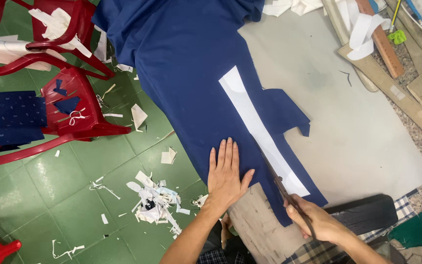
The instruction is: The person irons a white paper template onto a blue fabric piece using a steam iron and a pressing block. After ironing, the person uses scissors to cut the blue fabric along the edges of the template.
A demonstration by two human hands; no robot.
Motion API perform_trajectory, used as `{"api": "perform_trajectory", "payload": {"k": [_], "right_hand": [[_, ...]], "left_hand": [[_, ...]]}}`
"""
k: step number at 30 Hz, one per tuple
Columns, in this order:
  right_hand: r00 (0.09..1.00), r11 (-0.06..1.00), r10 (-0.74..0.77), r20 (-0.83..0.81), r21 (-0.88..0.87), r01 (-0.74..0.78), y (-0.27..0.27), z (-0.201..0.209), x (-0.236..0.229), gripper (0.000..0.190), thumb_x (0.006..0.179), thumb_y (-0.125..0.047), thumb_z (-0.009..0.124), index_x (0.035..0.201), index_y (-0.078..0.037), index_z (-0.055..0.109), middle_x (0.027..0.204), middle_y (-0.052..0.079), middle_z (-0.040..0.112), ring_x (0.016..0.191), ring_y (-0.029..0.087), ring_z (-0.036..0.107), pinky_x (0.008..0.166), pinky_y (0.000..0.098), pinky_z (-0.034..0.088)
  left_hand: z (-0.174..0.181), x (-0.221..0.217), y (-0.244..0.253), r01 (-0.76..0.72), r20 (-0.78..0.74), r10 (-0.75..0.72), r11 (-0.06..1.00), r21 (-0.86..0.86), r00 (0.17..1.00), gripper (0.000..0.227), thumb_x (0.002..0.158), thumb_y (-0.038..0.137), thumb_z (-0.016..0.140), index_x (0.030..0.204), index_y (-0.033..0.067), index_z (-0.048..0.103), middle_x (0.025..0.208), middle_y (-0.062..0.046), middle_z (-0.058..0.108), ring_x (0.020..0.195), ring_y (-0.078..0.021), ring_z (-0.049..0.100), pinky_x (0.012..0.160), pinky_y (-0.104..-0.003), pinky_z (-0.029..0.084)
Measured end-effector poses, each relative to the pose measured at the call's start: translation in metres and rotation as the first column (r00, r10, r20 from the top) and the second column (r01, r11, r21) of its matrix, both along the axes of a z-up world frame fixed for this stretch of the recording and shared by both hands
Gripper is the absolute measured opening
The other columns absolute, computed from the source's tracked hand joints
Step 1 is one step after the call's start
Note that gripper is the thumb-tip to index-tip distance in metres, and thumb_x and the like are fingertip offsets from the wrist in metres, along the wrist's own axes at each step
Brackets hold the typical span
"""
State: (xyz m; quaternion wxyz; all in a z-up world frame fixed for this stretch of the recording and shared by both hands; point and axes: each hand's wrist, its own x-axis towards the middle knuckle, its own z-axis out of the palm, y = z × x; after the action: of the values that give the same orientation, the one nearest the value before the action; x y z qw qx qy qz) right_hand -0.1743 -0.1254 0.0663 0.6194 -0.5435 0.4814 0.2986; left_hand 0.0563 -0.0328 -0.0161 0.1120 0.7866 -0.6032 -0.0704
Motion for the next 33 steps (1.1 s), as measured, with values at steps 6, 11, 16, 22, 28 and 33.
{"api": "perform_trajectory", "payload": {"k": [6,11,16,22,28,33], "right_hand": [[0.984,0.984,0.178,0.022,0.024,-0.179,-0.020,0.000,0.005,0.080,0.079,-0.072,0.025,0.140,-0.026,0.049,0.074,-0.002,0.050,0.063,0.012,0.057,0.065,0.0262,0.054],[0.987,1.000,0.010,0.163,0.001,-0.010,-0.025,-0.006,0.021,0.061,0.087,-0.063,0.037,0.115,-0.013,0.058,0.058,0.001,0.046,0.044,0.013,0.051,0.054,0.0277,0.051],[0.987,0.996,0.073,0.142,0.050,-0.080,-0.038,-0.006,0.033,0.074,0.087,-0.062,0.028,0.143,-0.019,0.050,0.060,0.004,0.059,0.062,0.014,0.059,0.072,0.0256,0.052],[0.987,1.000,-0.013,0.160,-0.016,0.016,-0.049,-0.007,0.058,0.067,0.081,-0.066,0.041,0.113,-0.009,0.058,0.046,0.005,0.046,0.038,0.015,0.049,0.048,0.0296,0.058],[0.987,0.996,0.086,0.134,-0.037,-0.082,-0.071,-0.002,0.086,0.071,0.083,-0.066,0.031,0.126,-0.015,0.057,0.056,0.006,0.051,0.054,0.015,0.054,0.060,0.0277,0.054],[0.993,0.998,0.050,0.106,0.031,-0.053,-0.084,0.009,0.102,0.082,0.083,-0.067,0.032,0.144,-0.016,0.052,0.064,0.004,0.052,0.063,0.015,0.056,0.070,0.0268,0.053]], "left_hand": [[-0.002,0.000,0.000,0.002,0.000,-0.002,1.000,0.018,1.000,0.083,0.104,0.060,0.025,0.157,-0.0044,0.028,0.167,-0.022,0.024,0.156,-0.0346,0.019,0.127,-0.054,0.008],[0.004,0.000,-0.002,0.003,-0.014,-0.004,1.000,-0.023,1.000,0.081,0.104,0.057,0.031,0.155,-0.0067,0.034,0.164,-0.024,0.030,0.155,-0.0366,0.024,0.126,-0.056,0.012],[0.004,0.001,-0.002,0.013,0.022,-0.013,1.000,-0.007,1.000,0.083,0.102,0.058,0.032,0.155,-0.0061,0.034,0.165,-0.025,0.028,0.155,-0.0365,0.022,0.126,-0.056,0.011],[0.004,0.002,-0.002,0.012,-0.012,-0.012,1.000,-0.011,1.000,0.081,0.103,0.057,0.033,0.154,-0.0064,0.035,0.164,-0.024,0.030,0.155,-0.0376,0.023,0.125,-0.056,0.013],[0.005,0.002,-0.002,0.017,-0.015,-0.017,1.000,-0.012,1.000,0.082,0.104,0.057,0.031,0.155,-0.0065,0.033,0.165,-0.025,0.028,0.155,-0.0371,0.022,0.126,-0.056,0.012],[0.003,0.002,-0.002,0.023,0.000,-0.023,1.000,-0.005,1.000,0.083,0.104,0.059,0.031,0.156,-0.0056,0.032,0.166,-0.024,0.025,0.156,-0.0365,0.020,0.126,-0.055,0.011]]}}
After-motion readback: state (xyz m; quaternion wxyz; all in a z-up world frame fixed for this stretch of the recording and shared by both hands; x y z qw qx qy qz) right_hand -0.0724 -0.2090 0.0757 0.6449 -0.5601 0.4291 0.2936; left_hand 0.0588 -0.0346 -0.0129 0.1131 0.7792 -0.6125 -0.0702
